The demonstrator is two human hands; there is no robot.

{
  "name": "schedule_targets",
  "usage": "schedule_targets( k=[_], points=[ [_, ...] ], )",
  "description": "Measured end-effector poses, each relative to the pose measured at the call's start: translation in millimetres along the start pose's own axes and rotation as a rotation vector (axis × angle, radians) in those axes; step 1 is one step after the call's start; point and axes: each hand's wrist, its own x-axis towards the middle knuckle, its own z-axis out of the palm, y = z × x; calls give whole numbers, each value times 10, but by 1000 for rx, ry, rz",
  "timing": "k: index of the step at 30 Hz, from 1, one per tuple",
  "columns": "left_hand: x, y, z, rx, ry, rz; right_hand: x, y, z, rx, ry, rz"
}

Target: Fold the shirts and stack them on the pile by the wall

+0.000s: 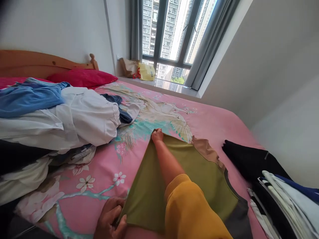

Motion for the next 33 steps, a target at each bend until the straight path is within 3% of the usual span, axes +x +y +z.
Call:
schedule_targets(
  k=[5, 7, 9, 12, 14, 16, 19, 22, 26, 30, 33],
  points=[
    [74, 16, -30, 93, 184, -23, -379, -77, 168, -50, -107, -5],
    [112, 28, -30, 127, 191, 11, -695, -37, 122, -71, -173, -50],
    [146, 39, -32, 161, 188, 43, -1092, 69, -61, -122, -243, -128],
    [187, 43, -32, 214, 166, 82, -1754, 337, -616, -374, -337, -338],
    [206, 36, -27, 247, 154, 98, -2185, 578, -1130, -533, -280, -327],
    [222, 23, -16, 277, 146, 117, -2599, 875, -1695, -652, -126, -160],
    [245, -10, 6, 320, 165, 144, -3213, 1389, -2476, -757, 245, 183],
    [265, -46, 33, 370, 183, 161, -3767, 1800, -2981, -713, 453, 363],
    [287, -43, 45, 462, 132, 137, -4140, 1861, -3129, -545, 439, 443],
    [332, 47, -22, 480, 42, 55, -4099, 1582, -3027, -239, 418, 413],
    [375, 164, -140, 391, -83, -101, -4055, 1469, -2988, 19, 475, 337]
  ],
)
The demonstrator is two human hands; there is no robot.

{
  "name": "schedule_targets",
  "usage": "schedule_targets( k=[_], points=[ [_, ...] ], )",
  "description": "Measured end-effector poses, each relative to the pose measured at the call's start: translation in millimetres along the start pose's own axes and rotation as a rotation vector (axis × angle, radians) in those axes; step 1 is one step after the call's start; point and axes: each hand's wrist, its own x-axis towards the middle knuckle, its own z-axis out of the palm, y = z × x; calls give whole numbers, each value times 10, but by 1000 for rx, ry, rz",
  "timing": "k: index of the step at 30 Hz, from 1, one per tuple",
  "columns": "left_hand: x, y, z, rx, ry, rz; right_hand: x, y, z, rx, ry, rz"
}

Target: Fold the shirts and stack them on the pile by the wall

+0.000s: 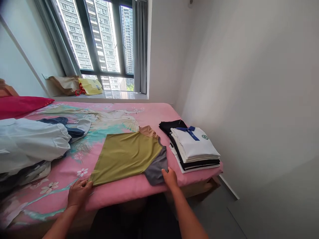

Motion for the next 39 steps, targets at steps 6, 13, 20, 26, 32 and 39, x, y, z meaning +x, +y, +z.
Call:
schedule_targets(
  k=[6, 13, 20, 26, 32, 39],
  points=[
    [-87, 61, -346, -127, -295, -327, -211, 148, -56, 217, -13, 33],
    [-245, -73, -373, -94, -318, -276, -506, 413, -174, 234, -179, 206],
    [-312, 204, -186, -15, 82, -28, -382, 305, -416, 36, -34, -168],
    [-205, 1008, 151, -89, -64, 294, 45, -381, 49, -76, -82, -613],
    [-202, 1257, 513, 146, -163, 191, 957, -381, 273, -241, 159, -206],
    [-255, 1154, 583, 153, -95, 240, 1382, -18, 238, -299, 117, -35]
  ],
)
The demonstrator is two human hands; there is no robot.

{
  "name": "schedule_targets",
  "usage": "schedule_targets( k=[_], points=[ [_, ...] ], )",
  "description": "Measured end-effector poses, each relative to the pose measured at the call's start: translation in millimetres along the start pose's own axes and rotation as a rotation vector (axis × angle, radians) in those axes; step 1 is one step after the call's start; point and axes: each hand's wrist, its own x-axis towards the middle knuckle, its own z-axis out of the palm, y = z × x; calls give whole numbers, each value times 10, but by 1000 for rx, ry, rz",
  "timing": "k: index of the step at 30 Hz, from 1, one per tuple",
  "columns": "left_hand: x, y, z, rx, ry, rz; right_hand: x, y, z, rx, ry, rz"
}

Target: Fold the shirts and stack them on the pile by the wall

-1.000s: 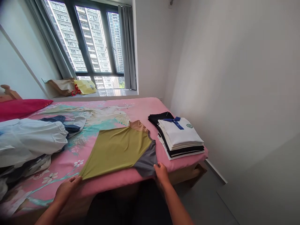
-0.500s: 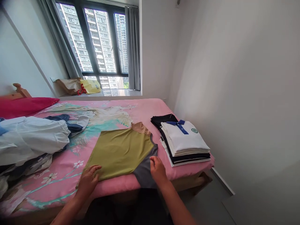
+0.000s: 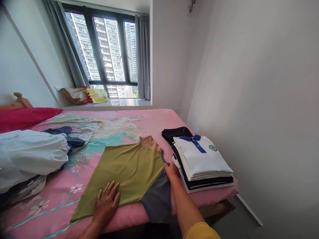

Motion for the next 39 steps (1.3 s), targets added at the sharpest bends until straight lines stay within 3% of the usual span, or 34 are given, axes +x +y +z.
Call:
schedule_targets(
  k=[5, 9, 12, 15, 17, 19, 21, 24, 27, 29, 33, 39],
  points=[
    [-5, -23, 20, -30, 23, 4, -43, 109, -17, -20, 44, 29],
    [-25, -37, 10, -37, 21, 8, -155, -38, -36, -6, 121, 0],
    [-11, 44, -31, -37, -10, -13, -436, -290, 47, 26, 99, -270],
    [61, 257, -92, -62, -59, 11, -826, -523, 193, 16, -106, -616],
    [114, 402, -135, -102, -90, 90, -1029, -580, 261, -64, -256, -700],
    [131, 454, -172, -122, -125, 120, -1128, -508, 253, -187, -336, -666],
    [78, 352, -201, -91, -167, 75, -1139, -296, 151, -302, -325, -538],
    [-159, -69, -219, 26, -177, -35, -1140, 209, -118, -383, -220, -376],
    [-509, -599, -222, 119, -115, -126, -1288, 723, -378, -353, -141, -415],
    [-713, -879, -234, 119, -73, -102, -1468, 931, -489, -307, -85, -438],
    [-855, -1101, -313, 70, 0, -50, -1788, 892, -547, -223, -2, -365],
    [-674, -1023, -536, 94, -47, -109, -1841, 468, -451, -1, -85, -183]
  ],
)
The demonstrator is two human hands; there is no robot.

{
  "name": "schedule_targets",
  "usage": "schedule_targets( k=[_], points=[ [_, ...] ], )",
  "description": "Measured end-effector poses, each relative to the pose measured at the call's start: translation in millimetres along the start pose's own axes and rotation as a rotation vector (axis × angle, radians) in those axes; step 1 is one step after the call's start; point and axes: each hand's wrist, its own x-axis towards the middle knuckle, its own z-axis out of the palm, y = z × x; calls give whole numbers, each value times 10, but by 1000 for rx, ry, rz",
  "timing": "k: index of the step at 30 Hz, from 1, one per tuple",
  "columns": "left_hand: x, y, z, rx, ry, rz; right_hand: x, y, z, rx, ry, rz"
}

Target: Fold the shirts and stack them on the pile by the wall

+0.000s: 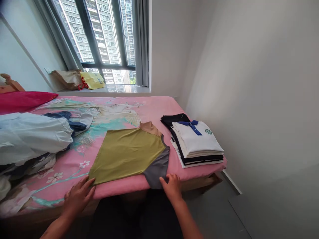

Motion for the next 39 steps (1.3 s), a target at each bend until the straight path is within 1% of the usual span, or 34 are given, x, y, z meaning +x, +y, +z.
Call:
schedule_targets(
  k=[2, 4, 6, 8, 10, 11, 15, 17, 19, 21, 26, 30, 34, 39],
  points=[
    [17, -8, -64, -15, -15, 41, 25, -59, 17, 200, -50, 78],
    [15, -32, -102, -36, -23, 80, 22, -101, 19, 453, -105, 166],
    [14, -49, -116, -50, -18, 106, 1, -147, 7, 688, -195, 274],
    [33, -52, -114, -56, -6, 125, -18, -197, -12, 824, -312, 398],
    [74, -44, -107, -54, -8, 135, -23, -236, -28, 851, -387, 485],
    [101, -39, -106, -47, -16, 135, -20, -246, -34, 845, -392, 503],
    [189, -52, -128, -21, -63, 150, -26, -230, -64, 838, -359, 505],
    [181, -87, -148, -29, -72, 159, -73, -198, -89, 828, -358, 504],
    [123, -143, -165, -29, -66, 155, -159, -151, -116, 802, -361, 506],
    [19, -213, -175, -16, -40, 161, -276, -89, -145, 791, -376, 500],
    [-320, -385, -214, 6, 52, 232, -623, 71, -223, 820, -445, 505],
    [-512, -441, -269, 4, 105, 244, -815, 137, -267, 808, -469, 546],
    [-554, -421, -278, -29, 163, 233, -858, 146, -297, 856, -466, 501],
    [-442, -403, -212, -186, 228, 200, -804, 44, -373, 942, -480, 418]
  ],
)
